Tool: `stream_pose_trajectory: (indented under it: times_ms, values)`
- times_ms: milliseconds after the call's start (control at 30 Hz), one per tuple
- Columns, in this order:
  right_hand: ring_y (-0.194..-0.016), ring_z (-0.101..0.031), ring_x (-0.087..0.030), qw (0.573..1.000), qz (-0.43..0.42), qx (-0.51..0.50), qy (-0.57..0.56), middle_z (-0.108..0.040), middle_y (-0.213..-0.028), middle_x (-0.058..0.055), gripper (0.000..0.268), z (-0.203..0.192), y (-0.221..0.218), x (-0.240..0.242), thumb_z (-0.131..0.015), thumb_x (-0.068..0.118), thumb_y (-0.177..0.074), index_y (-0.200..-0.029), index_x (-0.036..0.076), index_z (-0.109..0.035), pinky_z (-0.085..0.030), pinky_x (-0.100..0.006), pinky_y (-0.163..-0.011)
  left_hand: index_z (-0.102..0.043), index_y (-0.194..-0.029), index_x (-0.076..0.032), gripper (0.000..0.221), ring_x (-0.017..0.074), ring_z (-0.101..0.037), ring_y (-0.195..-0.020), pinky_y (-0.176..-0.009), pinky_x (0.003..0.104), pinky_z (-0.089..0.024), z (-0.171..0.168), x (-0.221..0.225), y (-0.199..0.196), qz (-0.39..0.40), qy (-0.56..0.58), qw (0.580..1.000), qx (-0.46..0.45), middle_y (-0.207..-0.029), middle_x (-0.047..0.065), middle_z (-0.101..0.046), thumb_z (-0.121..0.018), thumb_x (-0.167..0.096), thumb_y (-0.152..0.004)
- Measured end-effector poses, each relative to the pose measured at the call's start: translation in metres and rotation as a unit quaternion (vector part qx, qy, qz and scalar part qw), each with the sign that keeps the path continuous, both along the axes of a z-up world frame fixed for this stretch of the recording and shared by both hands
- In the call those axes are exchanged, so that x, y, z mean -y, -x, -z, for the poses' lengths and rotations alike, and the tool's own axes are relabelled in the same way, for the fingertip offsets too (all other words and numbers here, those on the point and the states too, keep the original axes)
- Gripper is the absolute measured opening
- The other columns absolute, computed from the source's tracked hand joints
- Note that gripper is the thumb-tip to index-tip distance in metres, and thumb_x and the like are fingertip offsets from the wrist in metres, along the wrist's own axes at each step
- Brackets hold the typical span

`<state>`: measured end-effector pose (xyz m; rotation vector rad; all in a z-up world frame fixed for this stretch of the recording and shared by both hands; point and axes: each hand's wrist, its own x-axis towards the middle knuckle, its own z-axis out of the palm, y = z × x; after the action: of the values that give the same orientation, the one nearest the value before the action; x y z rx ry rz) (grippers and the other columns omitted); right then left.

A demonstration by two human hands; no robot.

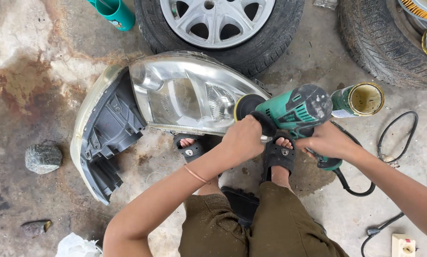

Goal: The person uses a green electric polisher with a round pad to polish the surface of a car headlight. They move the tool across the headlight lens in circular and sweeping motions, covering different areas of the lens.

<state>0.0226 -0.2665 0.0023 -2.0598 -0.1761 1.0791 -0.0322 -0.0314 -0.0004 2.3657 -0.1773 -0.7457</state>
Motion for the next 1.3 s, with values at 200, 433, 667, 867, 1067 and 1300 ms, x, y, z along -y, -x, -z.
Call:
stream_pose_trajectory:
  times_ms: [200, 433, 667, 867, 1067, 1300]
  values:
    - [-0.039, -0.059, -0.024, 0.995, -0.087, 0.055, 0.017, -0.056, -0.035, -0.008, 0.026, -0.015, 0.001, -0.053, -0.068, 0.015, -0.072, -0.047, 0.006, -0.066, -0.049, -0.037, -0.057, -0.043, -0.123, 0.031, 0.055, 0.056, -0.07, -0.098, -0.08, 0.065, -0.058, -0.043, -0.036, 0.023, -0.053, -0.086, 0.994, -0.044, -0.1, 0.038, -0.066, -0.058, -0.008, -0.087]
    - [-0.042, -0.062, -0.026, 0.984, -0.162, 0.075, 0.018, -0.055, -0.041, -0.009, 0.016, -0.06, -0.056, -0.155, -0.067, 0.015, -0.073, -0.074, 0.0, -0.07, -0.049, -0.039, -0.052, -0.049, -0.117, 0.02, 0.047, 0.0588, -0.068, -0.099, -0.079, 0.064, -0.058, -0.036, -0.122, 0.004, -0.19, -0.12, 0.975, -0.002, -0.097, 0.038, -0.065, -0.062, -0.011, -0.084]
    - [-0.039, -0.063, -0.021, 0.977, -0.199, 0.082, -0.007, -0.062, -0.05, -0.009, 0.025, -0.037, -0.112, -0.204, -0.067, 0.008, -0.067, -0.088, -0.006, -0.064, -0.052, -0.035, -0.038, -0.056, -0.094, 0.013, 0.03, 0.0487, -0.071, -0.077, -0.055, 0.051, -0.05, 0.008, -0.189, -0.029, -0.233, -0.082, 0.966, 0.069, -0.072, 0.03, -0.062, -0.061, -0.01, -0.075]
    - [-0.048, -0.055, -0.021, 0.971, -0.223, 0.058, 0.06, -0.063, -0.062, -0.013, 0.008, -0.102, -0.117, -0.216, -0.062, 0.004, -0.075, -0.07, -0.002, -0.059, -0.047, -0.03, -0.054, -0.02, -0.068, -0.011, 0.04, 0.0197, -0.022, -0.063, -0.052, 0.041, -0.019, -0.009, -0.188, -0.057, -0.222, -0.107, 0.969, 0.03, -0.059, 0.004, -0.027, -0.059, -0.011, -0.077]
    - [-0.043, -0.052, -0.021, 0.971, -0.222, 0.07, 0.049, -0.06, -0.054, -0.011, 0.015, -0.088, -0.137, -0.208, -0.063, 0.004, -0.073, -0.061, -0.001, -0.054, -0.044, -0.03, -0.053, -0.019, -0.067, -0.01, 0.04, 0.0223, -0.02, -0.067, -0.055, 0.043, -0.019, 0.007, -0.188, -0.079, -0.192, -0.127, 0.971, 0.06, -0.06, 0.004, -0.025, -0.058, -0.013, -0.076]
    - [-0.039, -0.051, -0.025, 0.981, -0.187, 0.039, 0.031, -0.058, -0.054, -0.017, 0.019, -0.089, -0.141, -0.197, -0.062, -0.002, -0.076, -0.059, -0.009, -0.058, -0.041, -0.031, -0.042, -0.029, -0.062, -0.006, 0.031, 0.0237, -0.028, -0.058, -0.048, 0.041, -0.029, -0.005, -0.173, -0.09, -0.193, -0.125, 0.973, 0.021, -0.057, 0.01, -0.041, -0.056, -0.012, -0.076]
